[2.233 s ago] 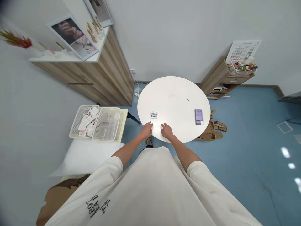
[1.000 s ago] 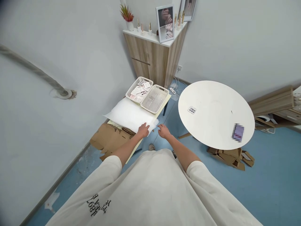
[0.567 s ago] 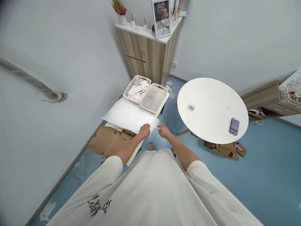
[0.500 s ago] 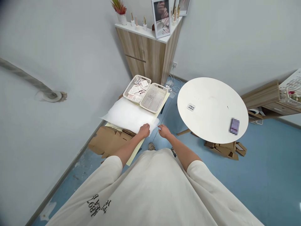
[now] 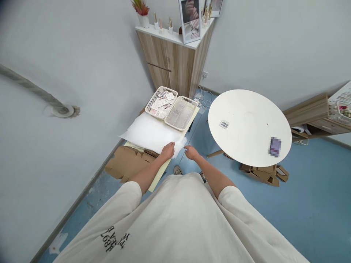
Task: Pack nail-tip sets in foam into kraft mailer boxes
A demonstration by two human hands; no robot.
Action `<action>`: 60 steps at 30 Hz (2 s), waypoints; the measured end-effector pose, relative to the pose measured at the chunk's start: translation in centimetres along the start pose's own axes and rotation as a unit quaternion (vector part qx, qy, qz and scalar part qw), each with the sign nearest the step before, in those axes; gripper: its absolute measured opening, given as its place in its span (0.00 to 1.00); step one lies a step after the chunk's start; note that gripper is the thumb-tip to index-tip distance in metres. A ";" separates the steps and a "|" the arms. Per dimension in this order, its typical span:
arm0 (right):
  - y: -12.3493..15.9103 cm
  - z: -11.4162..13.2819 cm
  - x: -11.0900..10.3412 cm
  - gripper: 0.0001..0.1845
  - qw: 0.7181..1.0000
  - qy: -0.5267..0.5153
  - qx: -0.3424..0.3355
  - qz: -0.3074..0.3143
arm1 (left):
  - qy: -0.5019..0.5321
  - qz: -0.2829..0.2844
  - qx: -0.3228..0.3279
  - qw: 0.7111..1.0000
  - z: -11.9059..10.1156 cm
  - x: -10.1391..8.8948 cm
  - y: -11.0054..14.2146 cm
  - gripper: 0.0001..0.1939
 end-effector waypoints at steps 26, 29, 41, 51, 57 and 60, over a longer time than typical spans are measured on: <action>-2.8 0.4 -3.4 0.17 0.910 -0.285 0.148 -0.261 | 0.124 -0.129 0.190 0.965 -6.8 -2.1 1.8 0.18; -1.6 -1.9 -5.1 0.12 0.914 -0.240 0.132 -0.298 | 0.160 -0.108 0.213 0.958 -9.1 -1.7 1.7 0.17; 2.4 -15.8 -11.1 0.27 0.874 -0.270 0.170 -0.367 | 0.109 -0.044 0.210 0.971 -17.8 1.3 -5.0 0.21; 3.5 -30.8 -17.1 0.28 0.829 -0.332 0.234 -0.385 | 0.046 0.018 0.165 0.985 -29.9 6.9 -13.3 0.23; 4.8 -39.4 -18.3 0.34 0.814 -0.347 0.290 -0.364 | 0.029 0.068 0.130 0.989 -35.6 10.1 -17.1 0.27; 5.5 -42.5 -17.9 0.36 0.823 -0.344 0.307 -0.333 | 0.023 0.097 0.121 0.988 -37.6 11.3 -18.3 0.29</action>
Point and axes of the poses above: each hand's wrist, its own y-axis away from the middle knuckle, its own x-axis out of the palm, z = x × y, the point moved 1 cm from there along -y, towards the middle knuckle, and after that the axes turned 7 degrees about -z, right-handed, at the moved point
